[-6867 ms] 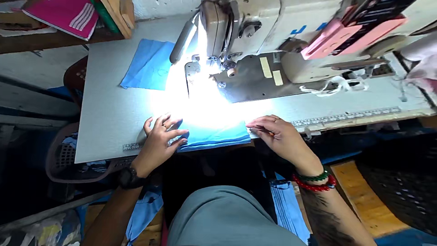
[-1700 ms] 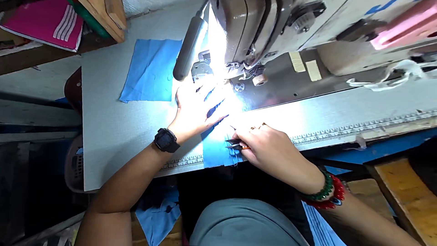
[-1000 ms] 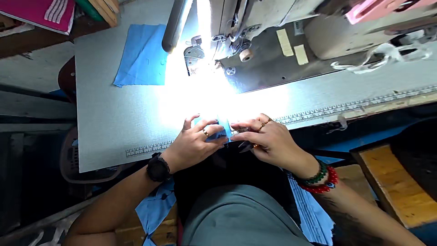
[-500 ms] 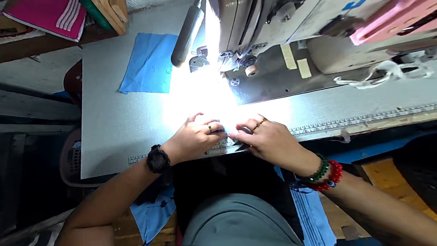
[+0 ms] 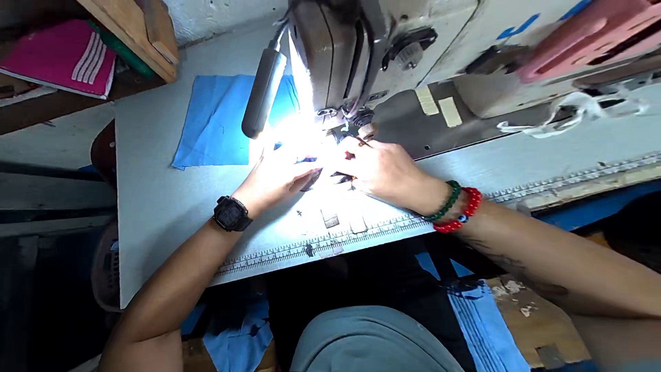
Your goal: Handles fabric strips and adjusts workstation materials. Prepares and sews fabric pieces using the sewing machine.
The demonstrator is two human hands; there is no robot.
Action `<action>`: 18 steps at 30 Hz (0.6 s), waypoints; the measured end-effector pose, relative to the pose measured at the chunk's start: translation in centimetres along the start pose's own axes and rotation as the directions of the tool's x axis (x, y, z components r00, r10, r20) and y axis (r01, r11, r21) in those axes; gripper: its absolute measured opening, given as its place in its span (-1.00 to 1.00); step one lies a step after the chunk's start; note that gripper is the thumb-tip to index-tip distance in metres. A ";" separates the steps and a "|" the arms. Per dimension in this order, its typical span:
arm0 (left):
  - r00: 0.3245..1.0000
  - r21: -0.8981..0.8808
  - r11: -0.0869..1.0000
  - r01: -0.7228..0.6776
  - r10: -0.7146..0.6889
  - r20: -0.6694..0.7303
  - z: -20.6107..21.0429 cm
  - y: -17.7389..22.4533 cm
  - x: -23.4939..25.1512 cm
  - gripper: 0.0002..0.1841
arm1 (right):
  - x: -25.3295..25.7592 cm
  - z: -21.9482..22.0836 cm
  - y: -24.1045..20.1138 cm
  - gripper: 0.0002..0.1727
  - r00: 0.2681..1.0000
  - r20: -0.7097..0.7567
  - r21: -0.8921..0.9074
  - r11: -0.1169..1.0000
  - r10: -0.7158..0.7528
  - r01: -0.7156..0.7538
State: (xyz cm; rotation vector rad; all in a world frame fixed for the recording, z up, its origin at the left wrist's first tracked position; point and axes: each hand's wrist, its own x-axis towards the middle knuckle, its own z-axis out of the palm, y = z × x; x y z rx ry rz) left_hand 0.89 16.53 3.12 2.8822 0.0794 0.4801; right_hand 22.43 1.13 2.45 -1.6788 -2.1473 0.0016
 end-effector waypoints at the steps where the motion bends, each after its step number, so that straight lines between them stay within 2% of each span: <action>1: 1.000 0.001 1.000 0.010 -0.010 0.004 0.0 -0.6 0.3 -0.75 | 0.1 -0.5 -0.2 -0.78 0.999 0.010 0.026 0.999 0.047 -0.047; 5: 0.999 0.004 1.000 0.028 -0.028 -0.041 -0.1 -2.8 1.2 -0.74 | 0.0 -1.6 -0.9 -0.85 0.981 0.052 0.016 0.982 0.186 -0.187; 9: 0.994 0.003 0.998 0.057 -0.056 -0.093 -0.3 -3.9 2.0 -0.76 | -1.2 -0.4 -0.7 -0.79 0.995 0.010 -0.081 0.992 0.100 -0.099; 12: 0.957 -0.108 0.966 0.234 -0.248 -0.149 -0.9 -3.9 3.2 -0.75 | -4.0 -0.7 -1.8 -0.67 0.997 -0.033 -0.046 0.997 0.064 -0.066; 14: 0.851 -0.085 0.887 0.454 -0.460 -0.253 -0.8 -4.2 4.9 -0.70 | -5.7 -0.9 -3.0 -0.68 0.996 -0.057 0.025 0.997 0.072 -0.071; 16: 0.675 -0.034 0.685 0.728 -0.723 -0.147 -1.0 -4.0 7.3 -0.48 | -6.7 -0.7 -4.3 -0.77 0.990 -0.089 0.061 0.993 0.111 -0.106; 17: 0.604 0.013 0.604 0.797 -0.795 -0.064 -1.2 -3.6 8.6 -0.35 | -6.8 -0.7 -5.0 -0.74 0.986 -0.068 0.072 0.986 0.152 -0.147; 18: 0.559 0.027 0.558 0.829 -0.828 -0.040 -1.0 -2.9 9.5 -0.30 | -6.8 -0.9 -5.6 -0.50 0.979 -0.024 0.075 0.977 0.200 -0.198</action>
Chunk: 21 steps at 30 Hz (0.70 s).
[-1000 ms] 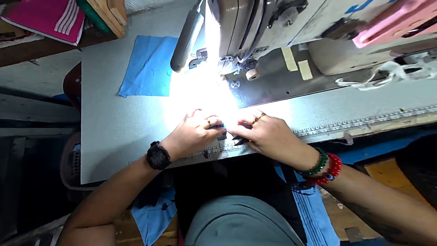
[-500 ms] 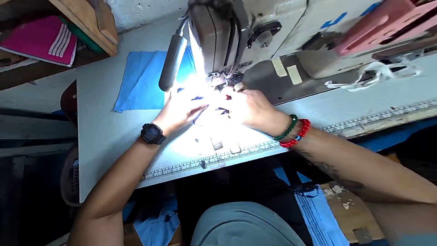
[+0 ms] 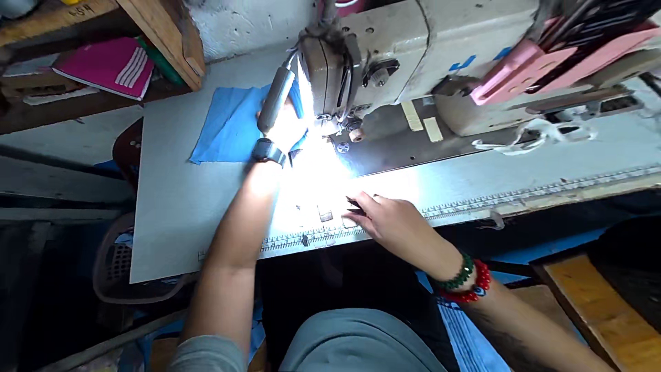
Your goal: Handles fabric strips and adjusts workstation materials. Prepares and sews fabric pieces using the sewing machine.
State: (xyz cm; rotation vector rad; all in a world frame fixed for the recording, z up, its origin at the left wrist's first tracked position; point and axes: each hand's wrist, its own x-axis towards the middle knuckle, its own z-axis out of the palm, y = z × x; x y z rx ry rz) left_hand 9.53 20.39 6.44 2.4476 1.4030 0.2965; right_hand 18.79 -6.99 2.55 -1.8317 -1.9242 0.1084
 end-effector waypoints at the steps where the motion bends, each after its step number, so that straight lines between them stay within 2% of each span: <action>1: 0.999 -0.047 0.999 0.023 -0.025 -0.046 0.3 1.0 -0.5 -0.37 | 0.0 -0.1 -0.5 -0.31 0.998 0.034 0.010 0.999 0.046 -0.046; 2: 0.989 -0.097 0.995 0.009 -0.023 -0.145 0.8 1.5 -0.9 -0.49 | 0.1 -0.2 -0.7 -0.25 0.996 0.052 0.022 0.997 0.071 -0.072; 4: 0.950 -0.237 0.971 -0.018 -0.057 -0.306 1.6 0.6 -0.2 -0.58 | 0.3 0.0 -0.8 -0.45 0.996 0.059 0.042 0.997 0.064 -0.067; 5: 0.922 -0.356 0.934 -0.009 -0.130 -0.364 1.4 -0.7 0.7 -0.58 | 0.6 0.1 -0.9 -0.58 0.997 0.064 0.042 0.998 0.053 -0.056; 7: 0.818 -0.615 0.787 -0.048 -0.322 -0.476 0.7 -4.5 2.6 -0.59 | 1.8 0.3 -1.6 -0.75 0.994 0.101 0.031 0.999 0.033 -0.037; 9: 0.759 -0.753 0.649 -0.110 -0.434 -0.485 -1.3 -6.0 0.9 -0.64 | 4.0 1.0 -2.9 -0.84 0.995 0.095 0.011 1.000 0.000 -0.001; 10: 0.752 -0.778 0.611 -0.148 -0.441 -0.490 -1.9 -6.3 -0.4 -0.64 | 5.4 1.4 -3.5 -0.89 0.997 0.078 -0.003 1.000 -0.016 0.016; 12: 0.734 -0.776 0.591 -0.222 -0.422 -0.532 -2.4 -6.2 -3.2 -0.63 | 7.8 2.4 -4.8 -0.87 0.999 0.032 0.022 1.000 -0.016 0.015; 15: 0.723 -0.781 0.560 -0.276 -0.415 -0.553 -2.2 -6.0 -6.5 -0.66 | 10.6 3.5 -6.0 -0.73 0.989 0.051 0.215 0.965 0.140 -0.148; 18: 0.702 -0.790 0.540 -0.290 -0.441 -0.559 -1.8 -6.2 -8.0 -0.68 | 12.3 3.8 -6.8 -0.62 0.992 -0.097 0.162 0.985 0.076 -0.059; 20: 0.713 -0.844 0.458 -0.280 -0.489 -0.502 -2.4 -6.3 -9.1 -0.65 | 11.2 3.9 -6.3 -0.66 0.989 -0.045 0.283 0.952 0.139 -0.121; 21: 0.736 -0.880 0.372 -0.295 -0.499 -0.458 -3.0 -6.1 -9.7 -0.65 | 10.4 4.0 -5.8 -0.66 0.983 0.012 0.413 0.894 0.184 -0.172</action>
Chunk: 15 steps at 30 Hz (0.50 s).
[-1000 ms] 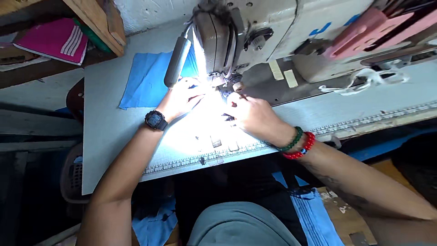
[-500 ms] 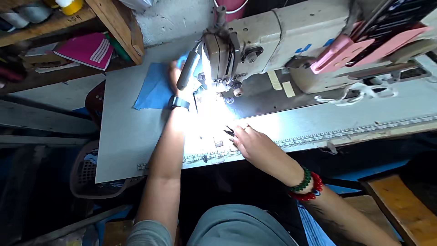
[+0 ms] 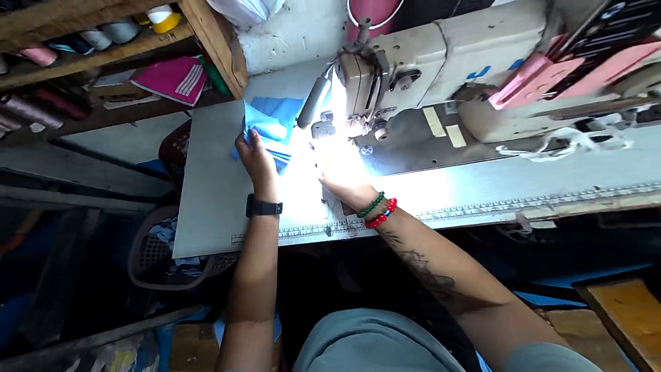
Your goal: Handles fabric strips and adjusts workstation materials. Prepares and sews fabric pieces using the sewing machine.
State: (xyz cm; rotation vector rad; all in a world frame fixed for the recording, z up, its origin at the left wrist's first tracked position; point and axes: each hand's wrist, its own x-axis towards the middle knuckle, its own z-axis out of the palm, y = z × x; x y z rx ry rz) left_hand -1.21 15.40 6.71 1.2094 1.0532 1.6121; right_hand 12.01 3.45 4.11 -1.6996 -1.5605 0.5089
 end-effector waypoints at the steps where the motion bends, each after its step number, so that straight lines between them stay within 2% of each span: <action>1: 0.998 -0.104 0.992 0.065 -0.062 0.033 -0.4 0.7 -0.5 -0.61 | -0.2 -0.4 0.2 -0.65 0.997 0.050 0.111 0.992 0.051 -0.056; 3: 0.970 -0.259 0.942 0.215 -0.175 0.170 -1.6 2.0 -2.4 -0.58 | 0.9 -0.9 -0.8 -0.63 0.996 0.085 0.222 0.974 0.036 -0.054; 4: 0.944 -0.271 0.924 0.270 -0.198 0.265 -2.4 2.3 -3.8 -0.54 | 1.1 -0.7 -1.2 -0.61 0.995 0.082 0.322 0.944 0.055 -0.078; 6: 0.921 -0.318 0.894 0.316 -0.208 0.330 -2.7 2.1 -5.4 -0.55 | 0.2 -0.4 -1.1 -0.58 0.988 0.098 0.507 0.849 0.119 -0.152; 9: 0.923 -0.389 0.856 0.341 -0.226 0.312 -2.5 1.5 -7.7 -0.62 | 0.9 0.2 -1.0 -0.72 0.996 -0.081 0.490 0.869 -0.028 0.064; 10: 0.920 -0.364 0.866 0.344 -0.234 0.314 -2.9 1.4 -8.8 -0.63 | 1.2 0.0 -1.3 -0.78 0.991 -0.115 0.488 0.866 -0.061 0.110; 12: 0.916 -0.275 0.905 0.326 -0.230 0.330 -4.2 1.3 -10.9 -0.62 | 1.0 -1.5 -2.3 -0.80 0.987 -0.070 0.507 0.847 -0.144 0.159; 13: 0.919 -0.191 0.938 0.289 -0.216 0.331 -4.9 1.5 -11.9 -0.56 | 0.6 -2.4 -2.8 -0.80 0.976 -0.047 0.481 0.851 -0.214 0.210; 15: 0.936 -0.022 0.990 0.137 -0.122 0.330 -6.6 1.9 -13.1 -0.32 | -0.9 -4.3 -3.7 -0.74 0.945 0.027 0.333 0.894 -0.326 0.299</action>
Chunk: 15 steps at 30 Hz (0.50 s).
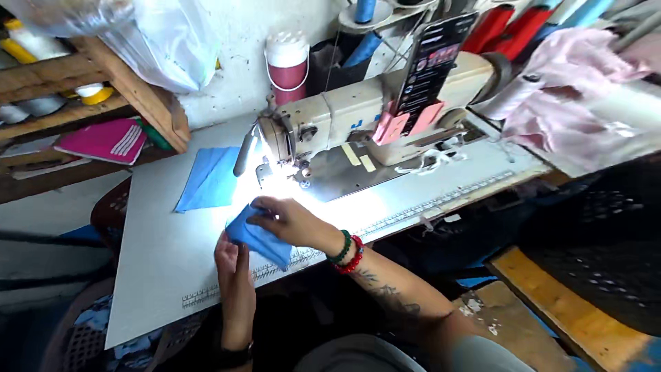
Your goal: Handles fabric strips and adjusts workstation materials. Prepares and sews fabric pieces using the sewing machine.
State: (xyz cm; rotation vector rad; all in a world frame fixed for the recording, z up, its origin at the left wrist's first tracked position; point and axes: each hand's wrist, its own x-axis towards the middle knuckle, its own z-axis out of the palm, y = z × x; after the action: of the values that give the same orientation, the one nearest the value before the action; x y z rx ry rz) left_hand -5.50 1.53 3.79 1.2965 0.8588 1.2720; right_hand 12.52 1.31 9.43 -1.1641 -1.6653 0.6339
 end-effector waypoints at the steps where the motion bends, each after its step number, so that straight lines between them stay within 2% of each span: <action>1: 0.996 0.085 0.992 -0.090 0.088 0.025 -0.7 0.4 -0.5 -0.19 | -0.9 -0.6 -1.0 -0.73 0.997 0.065 -0.092 0.995 -0.032 0.038; 3: 0.945 0.201 0.929 -0.309 0.278 0.172 -1.7 1.9 -0.8 0.01 | -2.8 -1.9 -2.9 -0.75 0.970 0.225 -0.207 0.968 -0.094 0.142; 5: 0.853 0.268 0.847 -0.460 0.337 0.398 -2.1 3.9 -0.8 0.06 | -4.8 -2.8 -4.3 -0.80 0.912 0.393 -0.221 0.950 -0.118 0.219; 6: 0.795 0.291 0.810 -0.510 0.314 0.519 -2.0 4.7 -1.0 0.05 | -5.7 -3.1 -4.7 -0.83 0.884 0.449 -0.210 0.948 -0.126 0.241; 8: 0.655 0.297 0.783 -0.547 0.179 0.734 -1.4 5.8 -1.2 -0.09 | -7.3 -3.7 -5.1 -0.84 0.859 0.491 -0.187 0.946 -0.144 0.265; 10: 0.536 0.303 0.798 -0.521 0.029 0.844 -0.9 6.1 -1.2 -0.33 | -8.8 -4.4 -4.7 -0.84 0.878 0.459 -0.175 0.955 -0.135 0.238; 12: 0.508 0.379 0.786 -0.488 -0.097 0.856 -1.1 5.7 -0.5 -0.65 | -10.4 -5.4 -3.4 -0.78 0.908 0.420 -0.198 0.975 -0.011 0.104; 15: 0.530 0.479 0.760 -0.440 -0.211 0.821 -2.5 4.4 2.3 -0.76 | -11.6 -6.9 -0.1 -0.74 0.890 0.387 -0.220 0.962 0.240 -0.163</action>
State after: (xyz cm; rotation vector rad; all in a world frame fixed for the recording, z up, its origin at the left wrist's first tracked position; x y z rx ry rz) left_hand -8.29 3.56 8.13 2.3022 0.4493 0.2174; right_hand 19.65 -9.97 7.39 -1.4215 -2.0037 0.9249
